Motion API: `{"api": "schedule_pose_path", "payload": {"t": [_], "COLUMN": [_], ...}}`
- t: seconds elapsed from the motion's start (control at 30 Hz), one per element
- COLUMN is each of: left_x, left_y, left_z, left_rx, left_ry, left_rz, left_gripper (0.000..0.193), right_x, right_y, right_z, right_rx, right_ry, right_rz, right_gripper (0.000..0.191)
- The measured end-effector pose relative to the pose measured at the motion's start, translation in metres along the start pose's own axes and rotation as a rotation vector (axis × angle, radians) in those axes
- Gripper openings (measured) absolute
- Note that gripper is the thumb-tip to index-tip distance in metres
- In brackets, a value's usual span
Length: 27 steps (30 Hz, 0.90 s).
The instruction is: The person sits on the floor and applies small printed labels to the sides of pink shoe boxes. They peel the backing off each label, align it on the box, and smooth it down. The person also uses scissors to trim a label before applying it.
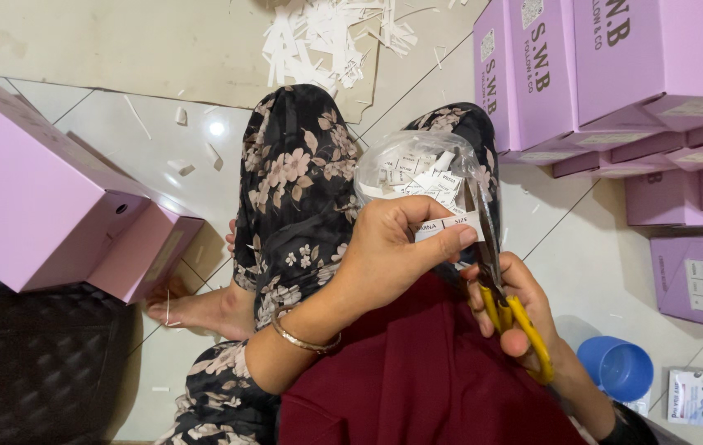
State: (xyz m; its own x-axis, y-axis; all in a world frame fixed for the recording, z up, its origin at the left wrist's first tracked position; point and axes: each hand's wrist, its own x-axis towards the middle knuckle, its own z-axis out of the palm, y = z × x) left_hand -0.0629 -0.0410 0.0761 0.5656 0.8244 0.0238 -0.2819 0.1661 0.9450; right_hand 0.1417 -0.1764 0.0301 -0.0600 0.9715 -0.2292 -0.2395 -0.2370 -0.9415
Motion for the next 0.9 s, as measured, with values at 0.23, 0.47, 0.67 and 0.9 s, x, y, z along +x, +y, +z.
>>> {"api": "schedule_pose_path", "payload": {"t": [0.23,0.47,0.67,0.9], "left_x": [-0.004,-0.004,-0.002,0.006], "left_y": [-0.003,-0.010,-0.015,-0.017], "left_z": [0.000,-0.001,-0.009,-0.026], "left_rx": [-0.090,-0.054,-0.075,-0.405], "left_ry": [-0.014,-0.018,-0.014,-0.099], "left_rz": [-0.023,-0.015,-0.134,-0.240], "left_gripper": [0.016,0.016,0.030,0.047], "right_x": [0.001,-0.002,0.007,0.010], "right_y": [0.002,0.009,0.005,0.001], "right_z": [0.002,0.003,-0.013,-0.078], "right_rx": [0.028,0.021,-0.159,-0.863], "right_ry": [0.233,0.020,0.170,0.614], "right_rz": [0.270,-0.126,-0.176,0.185], "right_gripper": [0.086,0.092,0.090,0.062]}}
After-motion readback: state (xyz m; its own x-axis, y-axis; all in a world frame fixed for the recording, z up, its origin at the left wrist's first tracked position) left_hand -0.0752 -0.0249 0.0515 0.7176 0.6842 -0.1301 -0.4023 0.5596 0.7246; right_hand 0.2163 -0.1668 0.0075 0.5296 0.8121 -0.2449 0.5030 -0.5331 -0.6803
